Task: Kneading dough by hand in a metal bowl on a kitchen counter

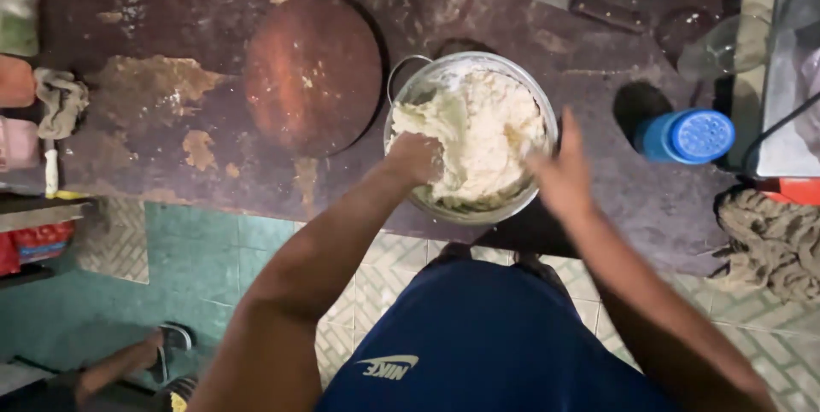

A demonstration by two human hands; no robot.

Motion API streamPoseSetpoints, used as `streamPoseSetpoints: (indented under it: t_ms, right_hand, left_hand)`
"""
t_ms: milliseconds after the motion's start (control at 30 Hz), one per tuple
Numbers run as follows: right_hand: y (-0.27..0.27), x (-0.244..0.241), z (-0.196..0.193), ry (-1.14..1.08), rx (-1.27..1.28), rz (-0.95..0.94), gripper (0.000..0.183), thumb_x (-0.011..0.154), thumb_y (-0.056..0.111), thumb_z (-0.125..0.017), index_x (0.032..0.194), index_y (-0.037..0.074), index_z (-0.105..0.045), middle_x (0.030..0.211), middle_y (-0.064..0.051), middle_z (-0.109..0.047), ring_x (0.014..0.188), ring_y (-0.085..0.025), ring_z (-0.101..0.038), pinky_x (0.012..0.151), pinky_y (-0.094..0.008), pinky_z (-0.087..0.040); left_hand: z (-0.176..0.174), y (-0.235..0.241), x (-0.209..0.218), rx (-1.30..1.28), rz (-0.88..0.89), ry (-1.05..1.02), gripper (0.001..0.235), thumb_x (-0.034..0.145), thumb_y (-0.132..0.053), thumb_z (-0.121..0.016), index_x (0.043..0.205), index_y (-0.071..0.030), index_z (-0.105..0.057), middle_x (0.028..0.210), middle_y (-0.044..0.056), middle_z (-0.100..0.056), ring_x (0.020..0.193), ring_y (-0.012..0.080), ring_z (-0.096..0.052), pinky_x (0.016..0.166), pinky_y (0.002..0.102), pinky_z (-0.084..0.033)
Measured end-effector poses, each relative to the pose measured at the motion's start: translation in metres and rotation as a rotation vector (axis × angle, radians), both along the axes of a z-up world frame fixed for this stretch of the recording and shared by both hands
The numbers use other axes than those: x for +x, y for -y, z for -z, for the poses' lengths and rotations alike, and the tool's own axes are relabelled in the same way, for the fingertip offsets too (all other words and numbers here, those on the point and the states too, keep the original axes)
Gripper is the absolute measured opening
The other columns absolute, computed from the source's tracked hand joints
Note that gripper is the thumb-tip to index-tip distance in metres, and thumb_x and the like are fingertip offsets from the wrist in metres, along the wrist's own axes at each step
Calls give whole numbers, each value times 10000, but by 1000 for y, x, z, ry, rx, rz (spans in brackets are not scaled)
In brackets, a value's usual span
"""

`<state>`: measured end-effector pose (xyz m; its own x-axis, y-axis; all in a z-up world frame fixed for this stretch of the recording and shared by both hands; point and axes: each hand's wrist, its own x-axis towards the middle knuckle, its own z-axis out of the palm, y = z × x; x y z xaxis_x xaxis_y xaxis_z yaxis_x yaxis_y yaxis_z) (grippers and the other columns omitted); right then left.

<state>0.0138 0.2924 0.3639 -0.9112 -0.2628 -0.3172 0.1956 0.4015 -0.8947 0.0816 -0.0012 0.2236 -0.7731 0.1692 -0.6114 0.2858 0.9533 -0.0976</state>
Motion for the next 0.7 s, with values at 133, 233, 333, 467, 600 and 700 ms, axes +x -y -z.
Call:
streamPoseSetpoints:
  t_ms: [133,233,333,467,600,700]
  right_hand:
    - [13,69,15,125,-407,196,932,798,-158,-573,1613,-34,-136,1537,-431,-334,1418,-543,-362,1161,-613,-372]
    - [6,57,39,67,-461,168,951,765,-240,-550,1604,-26,-160,1542,-387,-361,1422,-480,-382,1148,-581,-405]
    - [-8,30,48,42,-374,55,926,737,-234,-542,1581,-56,-206,1534,-383,-372,1425,-505,-373,1160,-589,-381]
    - [-12,-3,54,171,136,-20,824,795,104,-642,1578,173,-394,1424,-192,-599,1356,-360,-524,1159,-497,-391]
    - [-17,-18,40,183,121,-35,801,826,203,-693,1578,209,-418,1480,-187,-548,1414,-340,-454,1195,-474,-344]
    - [-12,-23,26,158,193,-79,722,822,174,-639,1528,198,-489,1430,-185,-587,1371,-355,-501,1163,-502,-385]
  left_hand:
    - [121,25,-15,-28,-51,23,494,1017,-458,-381,1233,-148,-698,1389,43,-651,1327,268,-562,1132,468,-334]
    - [192,34,-63,-49,-22,32,620,1053,-486,-403,1424,-37,-617,1566,143,-524,1508,298,-390,1310,489,-145]
    - [247,13,-92,324,-143,-357,652,921,-505,-673,1326,6,-672,1456,179,-581,1452,332,-430,1294,468,-203]
    - [200,-25,-156,336,-565,-122,479,888,-668,-646,1333,-506,-577,1571,-279,-389,1496,-16,-306,1264,402,-333]
    - [185,-33,-117,931,-755,258,331,887,-612,-650,1153,-438,-558,1323,-229,-431,1235,23,-357,1107,382,-380]
    - [199,-27,-13,1802,-936,896,230,886,-528,-656,882,-336,-530,952,-154,-495,842,82,-432,871,352,-450]
